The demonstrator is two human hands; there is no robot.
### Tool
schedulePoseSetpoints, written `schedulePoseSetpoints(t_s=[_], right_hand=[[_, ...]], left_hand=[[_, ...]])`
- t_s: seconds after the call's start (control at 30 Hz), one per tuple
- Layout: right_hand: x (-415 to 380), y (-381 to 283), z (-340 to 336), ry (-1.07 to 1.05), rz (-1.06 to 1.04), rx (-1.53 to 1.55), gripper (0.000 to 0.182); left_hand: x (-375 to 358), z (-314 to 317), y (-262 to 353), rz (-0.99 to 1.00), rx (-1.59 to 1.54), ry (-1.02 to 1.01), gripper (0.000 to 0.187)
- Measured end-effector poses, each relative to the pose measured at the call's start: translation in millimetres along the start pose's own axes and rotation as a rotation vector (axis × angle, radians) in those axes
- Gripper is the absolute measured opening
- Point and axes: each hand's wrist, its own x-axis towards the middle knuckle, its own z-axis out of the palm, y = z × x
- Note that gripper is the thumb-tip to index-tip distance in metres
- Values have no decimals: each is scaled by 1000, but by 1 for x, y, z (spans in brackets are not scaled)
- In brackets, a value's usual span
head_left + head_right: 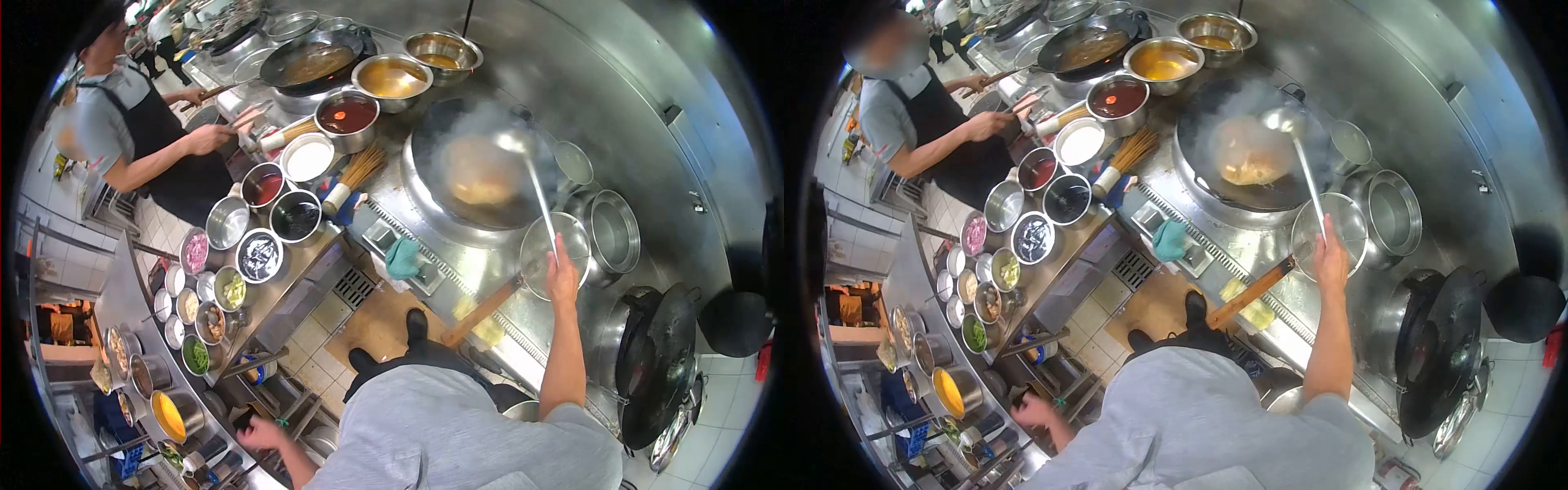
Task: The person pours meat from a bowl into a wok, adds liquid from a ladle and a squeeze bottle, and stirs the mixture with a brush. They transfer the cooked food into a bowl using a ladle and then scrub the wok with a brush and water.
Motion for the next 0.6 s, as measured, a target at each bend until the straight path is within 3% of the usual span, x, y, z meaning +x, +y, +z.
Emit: schedulePoseSetpoints(t_s=[0.07,0.1,0.13,0.17,0.2,0.27,0.3,0.4,0.47,0.53,0.57,0.6], right_hand=[[23,17,-4,85,29,53,53],[39,27,-8,130,46,80,53],[58,39,-8,150,71,35,54],[81,56,-5,171,93,-11,54],[106,74,-1,191,115,-58,54],[157,118,16,187,136,-62,56],[178,131,22,186,147,-63,57],[218,114,-8,-280,590,539,55],[235,134,-13,-328,627,658,52],[232,139,-17,-272,513,504,51],[212,131,-23,-191,380,292,51],[191,125,-31,-110,246,80,51]], left_hand=[[-53,71,-6,121,6,-393,56],[-82,107,-3,280,-7,-586,60],[-108,139,7,114,-235,-997,63],[-141,145,65,184,-126,-1220,66],[-167,175,86,140,-128,-1440,74],[-215,233,111,235,-51,-1608,83],[-233,249,140,138,-44,-1662,86],[-281,288,205,-2,16,-1644,88],[-298,303,218,17,69,-1635,87],[-311,330,206,100,120,-1688,85],[-317,369,163,152,-75,-1830,78],[-319,370,161,71,-22,-1834,74]])
